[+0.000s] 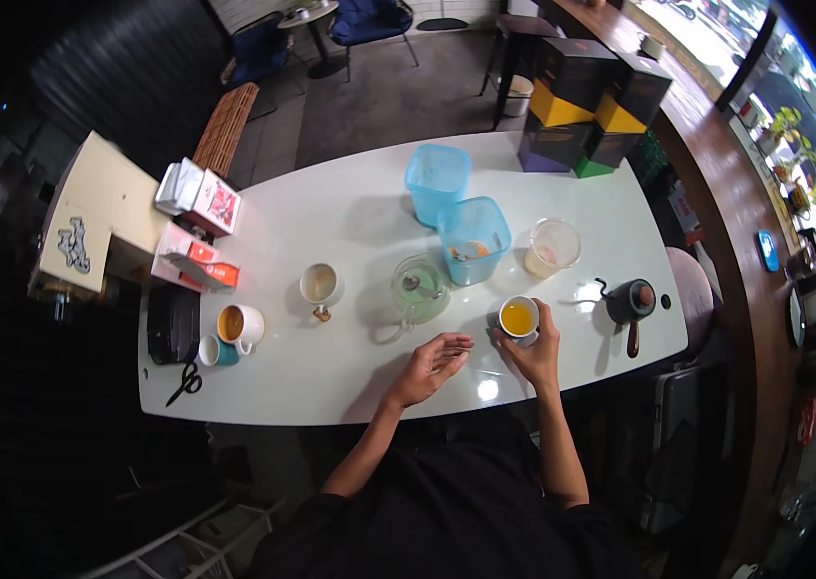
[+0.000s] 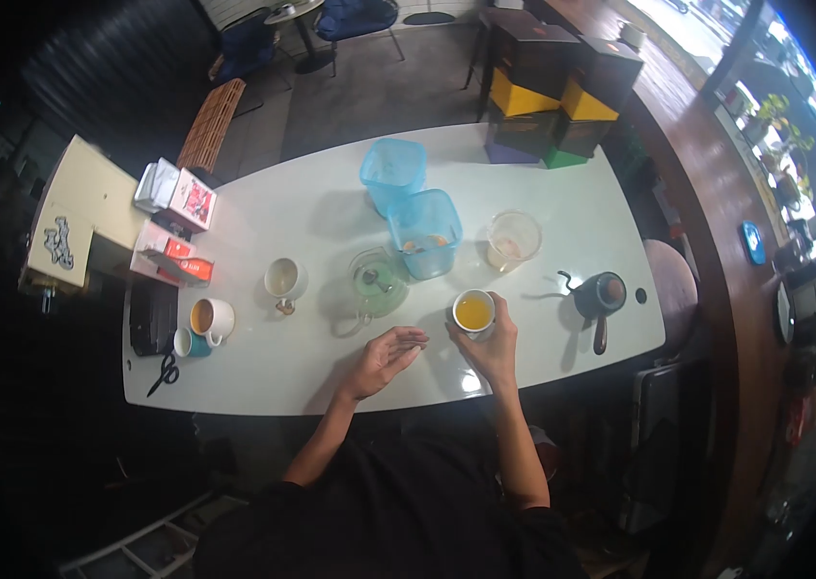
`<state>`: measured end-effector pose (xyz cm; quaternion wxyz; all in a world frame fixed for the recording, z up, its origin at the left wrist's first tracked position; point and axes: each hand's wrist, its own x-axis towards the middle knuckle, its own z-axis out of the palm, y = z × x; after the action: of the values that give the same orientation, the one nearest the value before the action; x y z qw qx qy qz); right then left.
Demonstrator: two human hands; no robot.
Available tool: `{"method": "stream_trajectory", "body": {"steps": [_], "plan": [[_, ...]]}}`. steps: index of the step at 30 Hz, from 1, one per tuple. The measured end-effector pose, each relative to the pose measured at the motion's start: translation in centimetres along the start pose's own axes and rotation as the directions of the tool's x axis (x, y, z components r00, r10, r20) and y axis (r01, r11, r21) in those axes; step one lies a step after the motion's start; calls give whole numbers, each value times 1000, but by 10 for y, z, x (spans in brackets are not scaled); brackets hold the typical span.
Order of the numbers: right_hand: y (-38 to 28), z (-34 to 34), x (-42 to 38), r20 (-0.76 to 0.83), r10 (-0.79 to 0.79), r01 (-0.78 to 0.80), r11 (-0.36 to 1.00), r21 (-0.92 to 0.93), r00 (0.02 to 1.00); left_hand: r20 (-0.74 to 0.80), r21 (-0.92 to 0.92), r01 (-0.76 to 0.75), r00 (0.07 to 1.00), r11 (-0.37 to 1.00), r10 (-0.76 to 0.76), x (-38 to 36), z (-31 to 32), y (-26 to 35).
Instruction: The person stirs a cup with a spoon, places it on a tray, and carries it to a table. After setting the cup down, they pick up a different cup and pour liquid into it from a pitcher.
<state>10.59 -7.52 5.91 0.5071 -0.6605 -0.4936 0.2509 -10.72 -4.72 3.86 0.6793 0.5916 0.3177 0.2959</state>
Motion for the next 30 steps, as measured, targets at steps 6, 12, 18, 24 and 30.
{"method": "stream_trajectory", "body": {"steps": [6, 12, 18, 24, 30], "plan": [[-1, 17, -4, 113, -36, 36, 999, 0, 993, -169, -93, 4, 985, 996, -19, -51, -6, -9], [24, 23, -9, 124, -132, 145, 985, -98, 983, -395, -127, -39, 919, 991, -14, -117, 2, -24], [-19, 23, -29, -131, -322, 277, 920, -278, 937, -659, -173, -141, 752, 975, -8, -206, 23, -28], [-76, 79, -93, 405, -432, 422, 899, 117, 806, -941, -321, -466, 256, 825, -222, -306, 76, -58], [-74, 155, -227, 925, -369, 9, 929, 370, 88, -822, -36, -886, -236, 462, -518, -395, 149, -109]]}}
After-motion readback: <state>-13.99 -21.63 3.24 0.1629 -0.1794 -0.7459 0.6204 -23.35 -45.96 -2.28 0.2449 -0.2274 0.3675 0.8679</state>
